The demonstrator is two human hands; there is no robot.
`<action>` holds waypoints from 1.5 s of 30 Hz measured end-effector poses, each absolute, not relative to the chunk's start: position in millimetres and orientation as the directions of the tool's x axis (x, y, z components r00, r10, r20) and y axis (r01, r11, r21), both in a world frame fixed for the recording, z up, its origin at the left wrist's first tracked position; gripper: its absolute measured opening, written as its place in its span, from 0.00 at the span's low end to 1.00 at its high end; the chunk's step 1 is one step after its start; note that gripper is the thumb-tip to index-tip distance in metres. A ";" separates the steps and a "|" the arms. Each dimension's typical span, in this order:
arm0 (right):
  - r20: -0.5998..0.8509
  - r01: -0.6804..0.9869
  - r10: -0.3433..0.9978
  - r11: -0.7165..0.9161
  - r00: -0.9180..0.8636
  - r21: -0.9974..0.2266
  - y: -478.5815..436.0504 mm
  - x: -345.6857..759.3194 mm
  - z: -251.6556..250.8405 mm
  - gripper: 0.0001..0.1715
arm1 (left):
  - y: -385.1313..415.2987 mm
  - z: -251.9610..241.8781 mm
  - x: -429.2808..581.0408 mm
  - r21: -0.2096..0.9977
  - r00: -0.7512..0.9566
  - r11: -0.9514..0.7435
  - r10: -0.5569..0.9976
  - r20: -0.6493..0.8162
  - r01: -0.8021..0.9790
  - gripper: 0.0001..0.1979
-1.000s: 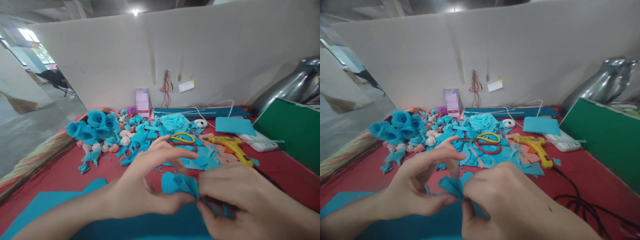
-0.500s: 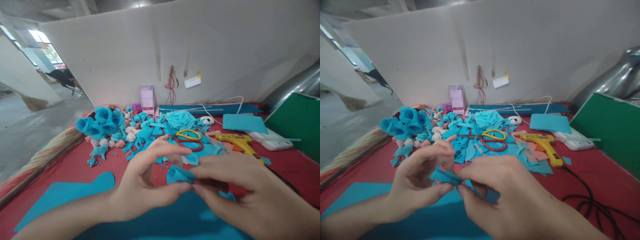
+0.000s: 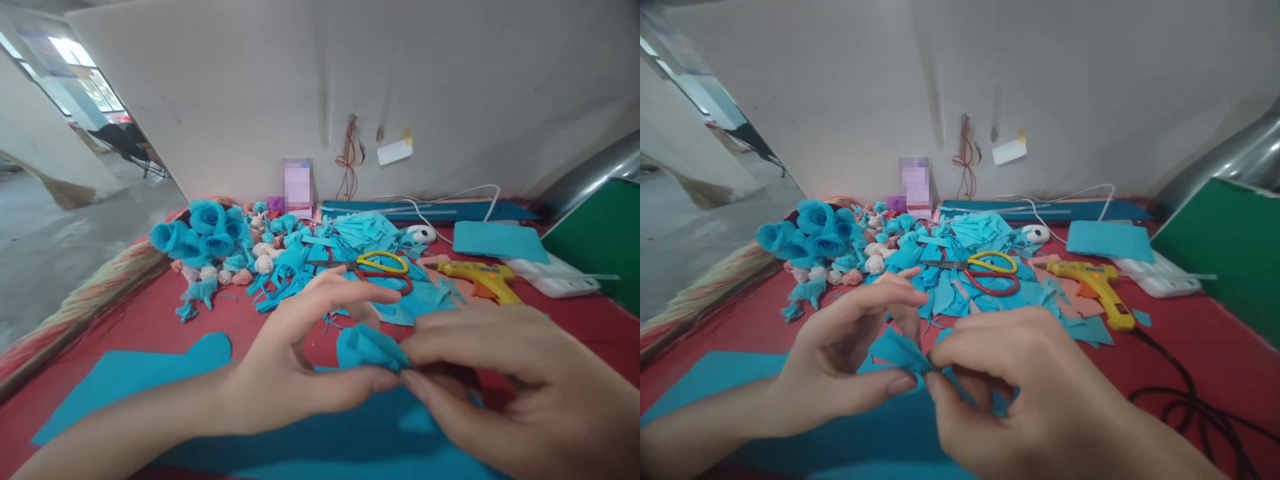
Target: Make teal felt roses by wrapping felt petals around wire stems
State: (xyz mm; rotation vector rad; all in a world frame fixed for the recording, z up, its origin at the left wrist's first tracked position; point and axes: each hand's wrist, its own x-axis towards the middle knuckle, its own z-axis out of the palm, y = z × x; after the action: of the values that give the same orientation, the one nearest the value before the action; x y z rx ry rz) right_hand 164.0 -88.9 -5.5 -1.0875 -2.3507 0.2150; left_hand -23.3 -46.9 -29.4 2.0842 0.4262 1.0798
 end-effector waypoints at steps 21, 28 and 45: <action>0.277 0.619 0.791 0.603 -0.546 -0.503 -84.4 161.3 -9.5 0.15 | -46.0 -9.9 -26.2 0.419 0.706 -0.899 0.380 0.598 0.129 0.09; 0.148 0.608 0.808 0.536 -0.570 -0.586 -77.5 162.7 -8.6 0.13 | -44.2 -13.9 -25.7 0.427 0.714 -0.887 0.414 0.565 0.176 0.05; 0.143 0.734 0.892 0.437 -0.430 -0.520 -84.7 164.9 -16.7 0.09 | -39.6 -14.1 -25.2 0.396 0.744 -0.909 0.355 0.567 0.132 0.11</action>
State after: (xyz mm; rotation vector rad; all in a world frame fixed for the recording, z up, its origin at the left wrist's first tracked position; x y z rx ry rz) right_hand 164.9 -84.7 -16.7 -1.3782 -2.2962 0.5414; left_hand -25.2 -39.6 -14.1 2.6134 0.3766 0.9463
